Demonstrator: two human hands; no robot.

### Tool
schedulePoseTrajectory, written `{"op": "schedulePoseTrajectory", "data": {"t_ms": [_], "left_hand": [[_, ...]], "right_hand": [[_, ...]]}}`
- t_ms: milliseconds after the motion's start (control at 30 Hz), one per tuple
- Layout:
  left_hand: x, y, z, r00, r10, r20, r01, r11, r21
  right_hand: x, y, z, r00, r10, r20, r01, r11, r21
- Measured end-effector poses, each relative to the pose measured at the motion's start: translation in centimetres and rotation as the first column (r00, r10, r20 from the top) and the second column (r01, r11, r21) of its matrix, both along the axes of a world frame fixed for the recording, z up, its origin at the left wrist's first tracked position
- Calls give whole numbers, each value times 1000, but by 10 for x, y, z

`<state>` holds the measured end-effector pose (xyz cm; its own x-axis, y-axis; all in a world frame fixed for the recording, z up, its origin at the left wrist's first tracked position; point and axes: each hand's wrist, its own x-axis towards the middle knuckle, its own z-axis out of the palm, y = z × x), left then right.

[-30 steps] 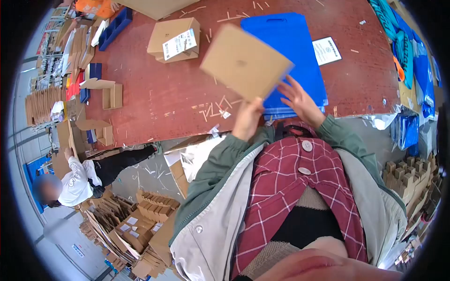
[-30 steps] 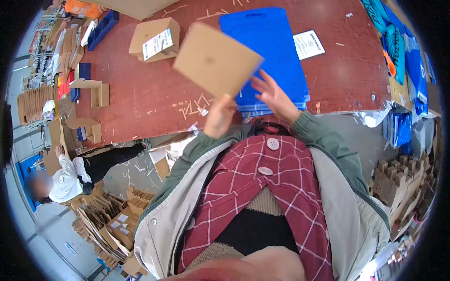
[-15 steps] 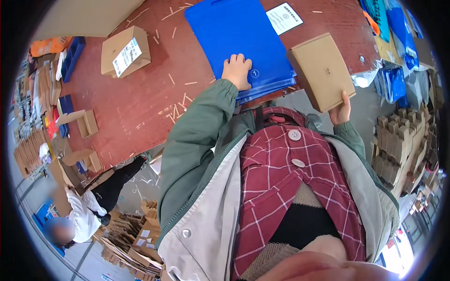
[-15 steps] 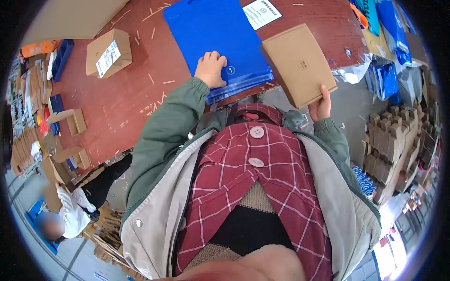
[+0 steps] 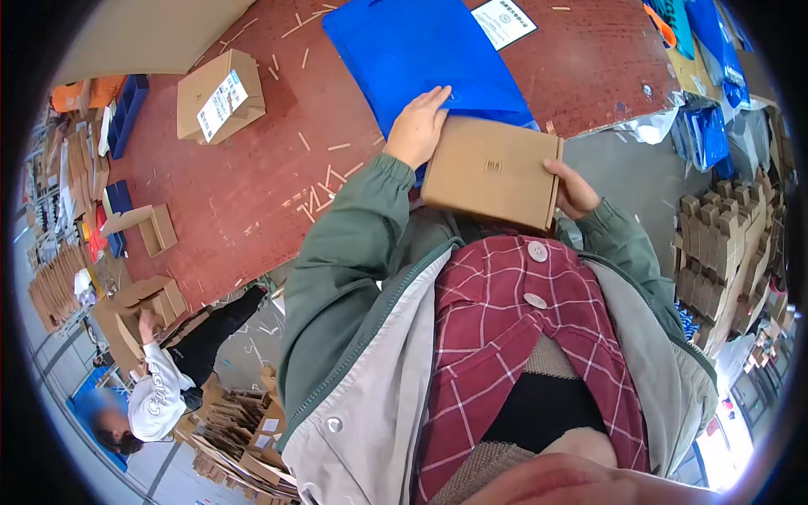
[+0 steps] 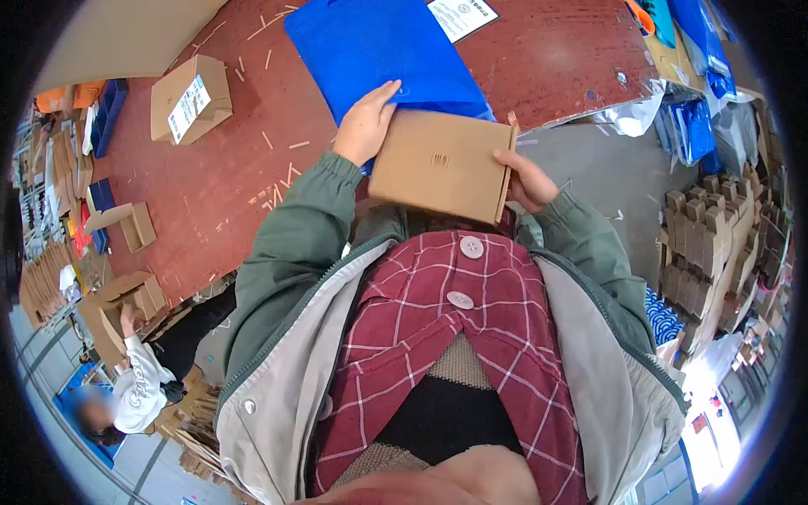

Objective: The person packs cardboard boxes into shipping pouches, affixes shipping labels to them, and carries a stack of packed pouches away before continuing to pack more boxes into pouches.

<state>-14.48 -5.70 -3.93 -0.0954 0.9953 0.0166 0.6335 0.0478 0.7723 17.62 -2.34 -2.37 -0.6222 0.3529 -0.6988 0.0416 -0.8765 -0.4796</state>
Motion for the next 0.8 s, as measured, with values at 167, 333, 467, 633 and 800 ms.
{"op": "schedulePoseTrajectory", "data": {"t_ms": [167, 333, 467, 633, 800], "left_hand": [[-4, -7, 7, 922, -124, -366, 116, 992, -44], [8, -10, 6, 856, -24, -516, 50, 998, 35], [7, -9, 13, 838, 27, -545, -16, 1000, 25], [24, 4, 15, 949, 27, -313, 0, 996, 85], [26, -5, 32, 970, -50, -237, 74, 993, 92]], "right_hand": [[0, -35, 23, 945, -313, 95, 321, 943, -87], [2, -45, 38, 943, -283, 175, 301, 950, -83], [2, -48, 39, 910, -386, 147, 393, 919, -20], [-16, -25, 38, 967, -224, 118, 228, 974, -20], [-37, -14, 30, 979, -199, 49, 203, 976, -79]]}}
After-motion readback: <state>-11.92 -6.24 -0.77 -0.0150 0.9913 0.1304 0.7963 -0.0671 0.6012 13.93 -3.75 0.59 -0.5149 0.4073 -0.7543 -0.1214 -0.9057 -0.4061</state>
